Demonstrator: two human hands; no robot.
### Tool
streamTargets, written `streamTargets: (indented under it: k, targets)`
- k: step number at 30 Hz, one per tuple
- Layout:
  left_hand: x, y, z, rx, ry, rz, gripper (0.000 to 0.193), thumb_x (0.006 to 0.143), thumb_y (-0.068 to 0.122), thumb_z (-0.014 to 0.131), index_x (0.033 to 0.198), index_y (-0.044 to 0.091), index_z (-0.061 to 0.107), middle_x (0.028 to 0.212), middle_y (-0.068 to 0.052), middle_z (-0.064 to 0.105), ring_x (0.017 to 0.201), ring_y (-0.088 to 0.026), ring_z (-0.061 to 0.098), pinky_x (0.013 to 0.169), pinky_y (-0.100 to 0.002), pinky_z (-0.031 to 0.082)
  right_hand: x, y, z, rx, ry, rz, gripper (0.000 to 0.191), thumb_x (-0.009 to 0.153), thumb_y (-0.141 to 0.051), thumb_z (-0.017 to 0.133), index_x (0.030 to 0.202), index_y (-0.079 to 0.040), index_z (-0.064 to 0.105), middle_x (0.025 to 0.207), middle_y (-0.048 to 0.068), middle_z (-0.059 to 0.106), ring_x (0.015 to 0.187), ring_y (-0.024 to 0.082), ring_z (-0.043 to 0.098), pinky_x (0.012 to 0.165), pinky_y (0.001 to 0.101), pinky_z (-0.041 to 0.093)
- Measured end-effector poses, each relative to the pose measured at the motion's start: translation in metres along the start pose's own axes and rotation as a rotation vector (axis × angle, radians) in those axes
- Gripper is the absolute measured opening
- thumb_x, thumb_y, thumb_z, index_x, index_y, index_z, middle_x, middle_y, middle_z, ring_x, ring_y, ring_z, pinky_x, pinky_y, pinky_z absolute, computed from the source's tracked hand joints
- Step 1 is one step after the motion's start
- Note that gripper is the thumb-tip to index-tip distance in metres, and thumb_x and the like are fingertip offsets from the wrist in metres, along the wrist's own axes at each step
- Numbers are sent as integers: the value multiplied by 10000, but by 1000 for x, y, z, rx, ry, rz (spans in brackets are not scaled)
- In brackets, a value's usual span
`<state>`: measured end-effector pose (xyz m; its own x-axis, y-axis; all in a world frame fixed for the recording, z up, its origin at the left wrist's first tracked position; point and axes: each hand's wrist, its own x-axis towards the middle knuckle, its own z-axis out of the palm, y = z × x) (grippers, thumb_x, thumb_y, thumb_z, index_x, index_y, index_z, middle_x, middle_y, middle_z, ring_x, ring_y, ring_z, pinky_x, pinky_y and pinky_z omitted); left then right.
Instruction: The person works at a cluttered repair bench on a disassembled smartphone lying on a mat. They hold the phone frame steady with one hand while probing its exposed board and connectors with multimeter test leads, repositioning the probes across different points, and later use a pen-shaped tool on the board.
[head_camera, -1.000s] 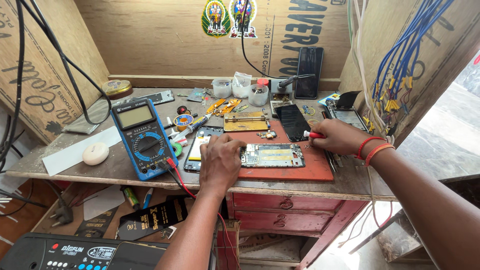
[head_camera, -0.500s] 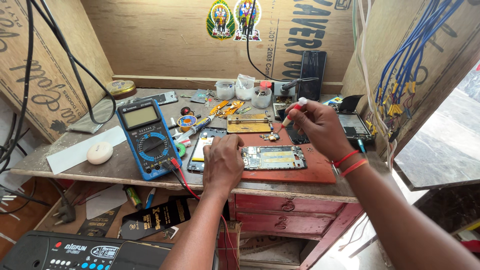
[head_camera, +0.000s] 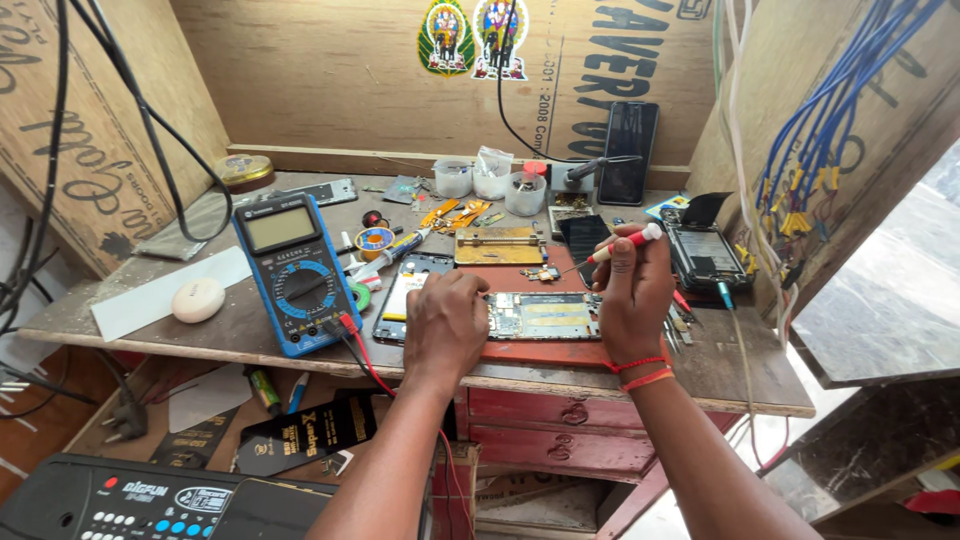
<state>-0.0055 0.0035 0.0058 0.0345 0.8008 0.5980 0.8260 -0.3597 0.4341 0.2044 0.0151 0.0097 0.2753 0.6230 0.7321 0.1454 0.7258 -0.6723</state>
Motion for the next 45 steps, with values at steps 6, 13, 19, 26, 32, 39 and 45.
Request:
streamTargets:
  k: [6,13,19,26,32,39,45]
  targets:
    - [3,-6,6,-40,52,16,171,876,84,625,948,80,780,991,-90,767,1000,-287,671,919,-450,470,4,4,-1,-9,15,48,282,1136,-213,487,1350,-47,407,887,42,648,656,54,555,584,198,478]
    - [15,-10,8,50,-26,53,176,840,99,652,921,105,809,925,-167,754,938,-333,698,883,-472,521,5,5,-1,6,7,31,398,1140,-159,478,1475,-72,280,916,68,668,690,64,586,603,213,509]
    - [12,-11,-17,-100,-140,31,292,795,180,677,1057,84,763,903,-168,726,904,-353,697,827,-466,554,5,2,-1,20,5,63,415,1130,-141,469,1492,-90,270,891,78,658,672,69,590,574,222,504]
    - [-2,-5,-31,-62,-173,276,702,625,371,757,1194,-19,626,1085,-180,664,1040,-363,620,915,-467,507,6,7,-2,-15,-19,55,391,1140,-141,463,1489,-95,291,893,81,668,680,70,584,575,223,489]
    - [-6,-4,-28,-8,-168,326,669,625,418,765,1111,-1,579,1036,-158,606,1011,-349,579,911,-451,475,7,6,-3,-33,-46,65,358,1141,-152,464,1466,-85,332,899,80,672,694,72,589,594,228,489]
    - [-10,-5,-27,-36,-130,371,591,652,398,766,1068,35,557,1002,-139,580,1012,-329,575,931,-452,422,6,4,-3,33,-76,108,344,1131,-134,451,1450,-81,334,900,69,663,710,72,590,616,228,517]
    - [-10,-13,-23,-64,-230,390,332,776,283,656,1025,90,551,1022,-114,585,1045,-308,588,958,-441,403,6,4,-1,51,-100,149,354,1113,-117,440,1452,-85,343,867,57,641,670,73,570,585,230,503]
